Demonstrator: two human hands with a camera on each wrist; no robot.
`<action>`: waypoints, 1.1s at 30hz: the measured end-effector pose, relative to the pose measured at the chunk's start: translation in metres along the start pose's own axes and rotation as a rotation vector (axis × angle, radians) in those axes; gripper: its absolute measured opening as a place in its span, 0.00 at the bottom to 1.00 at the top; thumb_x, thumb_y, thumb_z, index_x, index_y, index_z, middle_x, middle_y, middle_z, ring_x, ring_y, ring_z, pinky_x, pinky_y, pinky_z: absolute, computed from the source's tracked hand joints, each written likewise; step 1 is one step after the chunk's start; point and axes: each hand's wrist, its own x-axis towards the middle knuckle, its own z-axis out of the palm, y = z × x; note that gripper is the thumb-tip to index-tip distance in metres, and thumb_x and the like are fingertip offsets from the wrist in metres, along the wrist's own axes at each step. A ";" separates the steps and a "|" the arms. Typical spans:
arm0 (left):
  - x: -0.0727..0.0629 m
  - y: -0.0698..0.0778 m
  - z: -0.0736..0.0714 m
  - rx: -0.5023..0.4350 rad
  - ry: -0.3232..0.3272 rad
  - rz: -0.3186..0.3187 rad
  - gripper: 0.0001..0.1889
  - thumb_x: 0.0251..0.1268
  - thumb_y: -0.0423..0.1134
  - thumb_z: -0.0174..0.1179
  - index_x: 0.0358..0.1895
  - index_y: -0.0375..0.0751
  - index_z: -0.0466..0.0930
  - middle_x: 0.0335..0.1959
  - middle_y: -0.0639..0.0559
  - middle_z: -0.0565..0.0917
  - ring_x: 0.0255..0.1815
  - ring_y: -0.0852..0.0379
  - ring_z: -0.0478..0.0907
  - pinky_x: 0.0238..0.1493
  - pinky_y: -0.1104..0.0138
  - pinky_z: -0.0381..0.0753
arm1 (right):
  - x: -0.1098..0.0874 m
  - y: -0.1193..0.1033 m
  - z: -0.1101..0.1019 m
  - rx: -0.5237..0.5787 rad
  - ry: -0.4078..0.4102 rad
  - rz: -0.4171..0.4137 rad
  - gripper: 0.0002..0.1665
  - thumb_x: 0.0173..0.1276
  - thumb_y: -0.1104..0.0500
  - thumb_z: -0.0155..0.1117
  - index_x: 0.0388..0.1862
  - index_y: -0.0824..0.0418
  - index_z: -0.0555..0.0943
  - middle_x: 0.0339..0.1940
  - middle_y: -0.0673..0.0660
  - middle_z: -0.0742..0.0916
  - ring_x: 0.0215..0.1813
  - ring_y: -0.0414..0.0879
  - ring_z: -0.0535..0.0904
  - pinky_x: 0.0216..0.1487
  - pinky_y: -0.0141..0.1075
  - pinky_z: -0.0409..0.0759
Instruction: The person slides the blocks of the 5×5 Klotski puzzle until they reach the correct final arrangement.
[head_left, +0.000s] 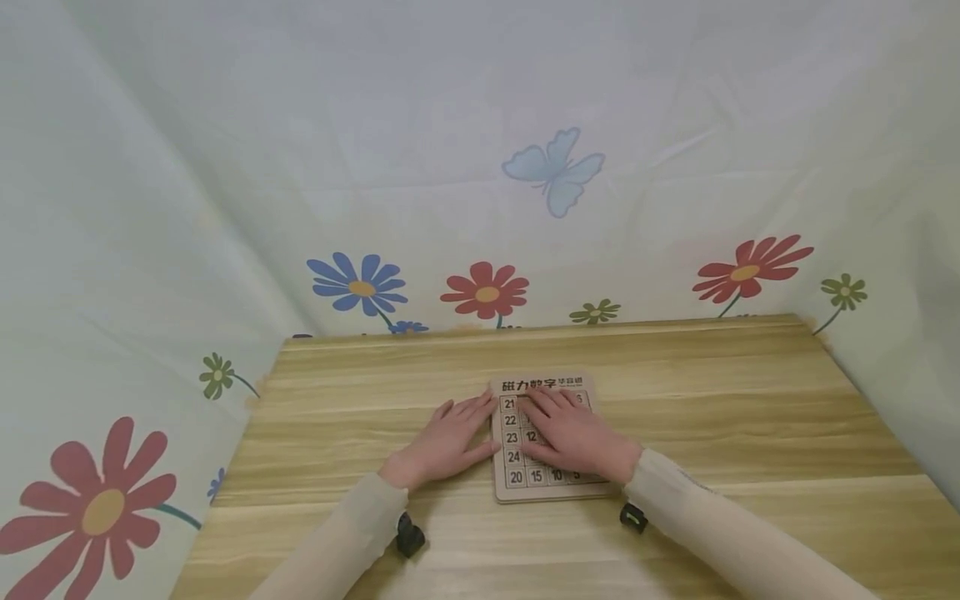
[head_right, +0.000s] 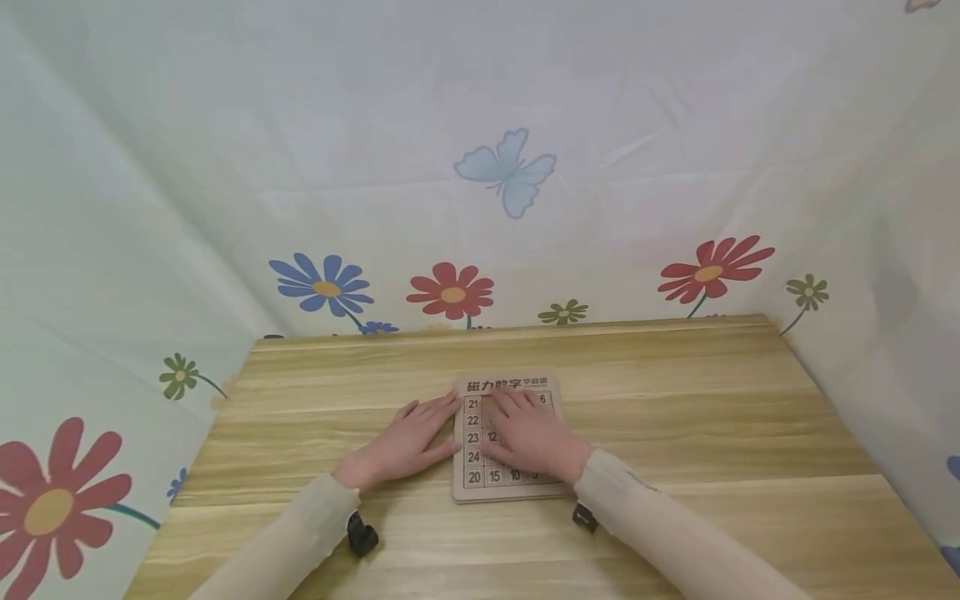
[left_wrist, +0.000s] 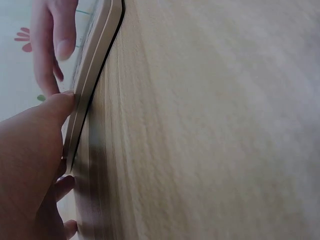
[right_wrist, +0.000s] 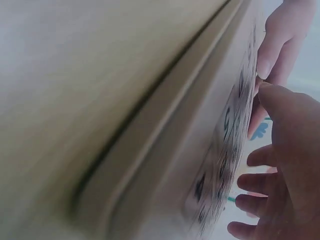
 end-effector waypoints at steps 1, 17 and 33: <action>0.000 0.001 0.000 -0.001 0.000 0.002 0.39 0.81 0.63 0.46 0.85 0.44 0.53 0.86 0.47 0.54 0.83 0.44 0.56 0.80 0.38 0.52 | -0.003 0.001 -0.001 -0.009 0.003 0.011 0.43 0.80 0.36 0.54 0.79 0.66 0.67 0.79 0.67 0.71 0.81 0.65 0.62 0.79 0.63 0.60; 0.000 -0.002 0.002 -0.013 0.011 0.014 0.40 0.81 0.63 0.48 0.84 0.44 0.54 0.85 0.46 0.55 0.83 0.43 0.57 0.79 0.37 0.52 | -0.007 0.004 0.004 -0.084 -0.013 0.035 0.46 0.81 0.33 0.49 0.78 0.68 0.69 0.78 0.65 0.73 0.81 0.63 0.63 0.80 0.60 0.58; 0.000 0.000 0.002 0.001 0.003 0.006 0.40 0.81 0.63 0.46 0.85 0.44 0.53 0.86 0.47 0.53 0.84 0.44 0.55 0.80 0.38 0.50 | -0.031 0.024 -0.002 -0.058 0.054 0.058 0.39 0.79 0.40 0.59 0.73 0.69 0.73 0.74 0.67 0.76 0.78 0.66 0.66 0.77 0.63 0.63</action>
